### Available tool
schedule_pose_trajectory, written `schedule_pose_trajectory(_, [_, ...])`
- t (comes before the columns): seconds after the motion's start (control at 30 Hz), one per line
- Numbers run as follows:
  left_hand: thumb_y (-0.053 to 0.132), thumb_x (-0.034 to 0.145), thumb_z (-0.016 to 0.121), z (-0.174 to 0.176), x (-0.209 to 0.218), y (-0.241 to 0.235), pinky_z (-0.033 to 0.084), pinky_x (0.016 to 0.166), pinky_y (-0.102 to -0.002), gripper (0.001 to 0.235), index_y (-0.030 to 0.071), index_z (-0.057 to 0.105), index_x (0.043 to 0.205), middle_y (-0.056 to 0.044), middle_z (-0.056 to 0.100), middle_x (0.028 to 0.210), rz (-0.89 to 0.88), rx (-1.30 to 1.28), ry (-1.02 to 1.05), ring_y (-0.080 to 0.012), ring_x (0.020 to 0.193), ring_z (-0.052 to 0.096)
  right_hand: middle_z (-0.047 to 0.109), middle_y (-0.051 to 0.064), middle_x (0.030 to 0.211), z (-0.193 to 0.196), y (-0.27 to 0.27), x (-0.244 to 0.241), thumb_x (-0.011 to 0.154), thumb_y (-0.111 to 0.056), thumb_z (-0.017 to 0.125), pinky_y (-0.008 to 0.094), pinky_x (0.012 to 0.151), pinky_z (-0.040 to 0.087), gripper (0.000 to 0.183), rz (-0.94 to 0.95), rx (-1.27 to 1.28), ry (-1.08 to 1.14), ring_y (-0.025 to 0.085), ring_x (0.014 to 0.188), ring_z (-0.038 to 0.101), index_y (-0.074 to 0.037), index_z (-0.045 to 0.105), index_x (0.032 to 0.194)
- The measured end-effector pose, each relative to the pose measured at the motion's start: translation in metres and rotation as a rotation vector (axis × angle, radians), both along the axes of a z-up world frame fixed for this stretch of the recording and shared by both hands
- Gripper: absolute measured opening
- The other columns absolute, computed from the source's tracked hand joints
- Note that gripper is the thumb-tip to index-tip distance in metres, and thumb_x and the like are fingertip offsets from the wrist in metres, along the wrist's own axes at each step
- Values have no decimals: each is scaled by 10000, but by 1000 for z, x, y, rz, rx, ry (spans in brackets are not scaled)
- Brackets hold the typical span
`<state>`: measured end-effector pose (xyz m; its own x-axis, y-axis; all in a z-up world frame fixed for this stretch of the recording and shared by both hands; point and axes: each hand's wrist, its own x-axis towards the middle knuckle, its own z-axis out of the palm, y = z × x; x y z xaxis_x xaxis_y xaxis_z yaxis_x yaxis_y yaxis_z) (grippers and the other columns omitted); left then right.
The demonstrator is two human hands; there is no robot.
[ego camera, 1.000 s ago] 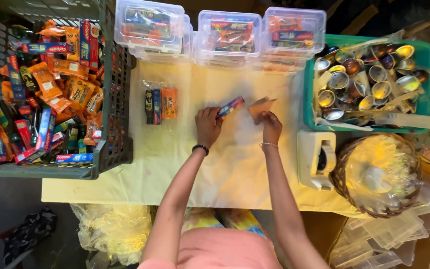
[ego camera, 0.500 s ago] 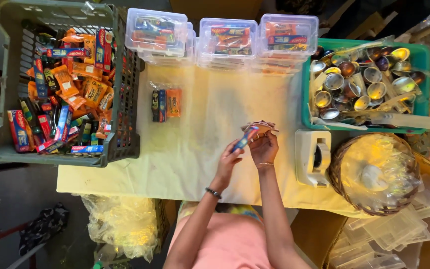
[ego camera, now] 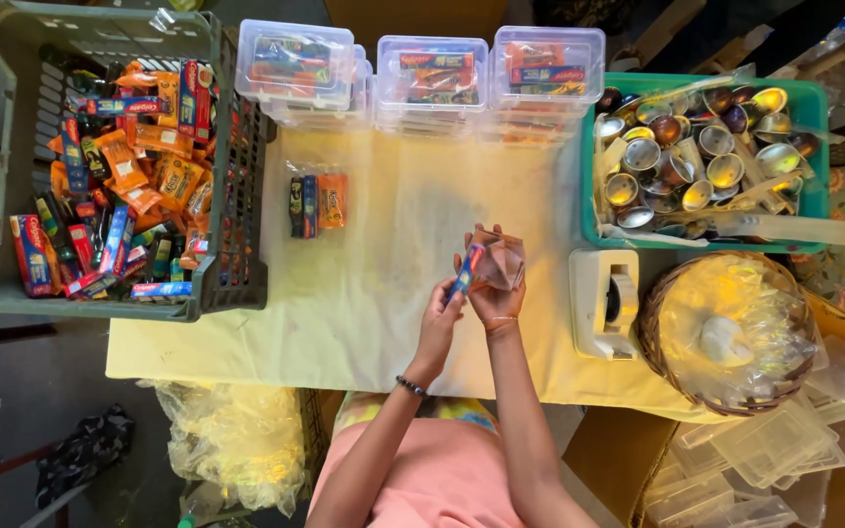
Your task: The person unwraps various snack bars and places them into small clear plastic bags. They then seal the bags and place them into a larger plastic container. The person also handles a roll of plastic wrap and a basket of small metal cups.
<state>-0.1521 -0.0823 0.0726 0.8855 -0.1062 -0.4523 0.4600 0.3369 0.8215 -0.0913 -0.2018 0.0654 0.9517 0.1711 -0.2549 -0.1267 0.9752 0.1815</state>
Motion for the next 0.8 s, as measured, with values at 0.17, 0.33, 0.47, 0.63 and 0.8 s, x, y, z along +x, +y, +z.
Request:
schedule_pose_trajectory(0.17, [231, 1006, 634, -10, 12, -22, 509, 884, -258, 368, 51, 601, 1325, -29, 675, 1170, 144, 184, -49, -77, 1021, 619, 538, 90, 1456, 3, 21, -3, 1010, -427, 494, 475, 1065, 467, 542, 139, -725, -8, 311, 1321, 547, -227, 413, 1508])
schedule_pose_trajectory(0.33, [231, 999, 654, -33, 6, -26, 529, 742, -292, 314, 0, 673, 1211, -79, 697, 1002, 91, 199, 145, -116, 825, 617, 657, 168, 1248, -47, 5, 10, 1012, -400, 636, 371, 835, 579, 559, 243, -1061, 217, 263, 1030, 663, -95, 472, 1451])
schedule_pose_trajectory(0.47, [192, 1011, 655, -63, 7, -21, 511, 745, -296, 270, -34, 727, 1140, -75, 678, 972, 4, 263, 90, -129, 843, 606, 672, 100, 1207, -42, 18, -1, 991, -417, 647, 361, 787, 580, 574, 187, -1176, 223, 219, 984, 678, -79, 473, 1420])
schedule_pose_trajectory(0.63, [127, 912, 684, -26, 9, -20, 543, 820, -272, 297, 18, 687, 1188, -52, 732, 1048, 157, 502, 104, -125, 925, 687, 682, 101, 1219, -76, 17, -12, 975, -461, 650, 328, 897, 590, 617, 140, -1132, 175, 203, 1070, 682, -102, 469, 1444])
schedule_pose_trajectory(0.8, [62, 912, 710, -45, -10, -13, 539, 875, -272, 404, 11, 638, 1306, -53, 725, 1097, 35, 70, 57, -119, 967, 657, 691, 147, 1169, -114, -5, 6, 977, -440, 690, 366, 796, 574, 577, 359, -954, 278, 255, 986, 689, -19, 586, 1358])
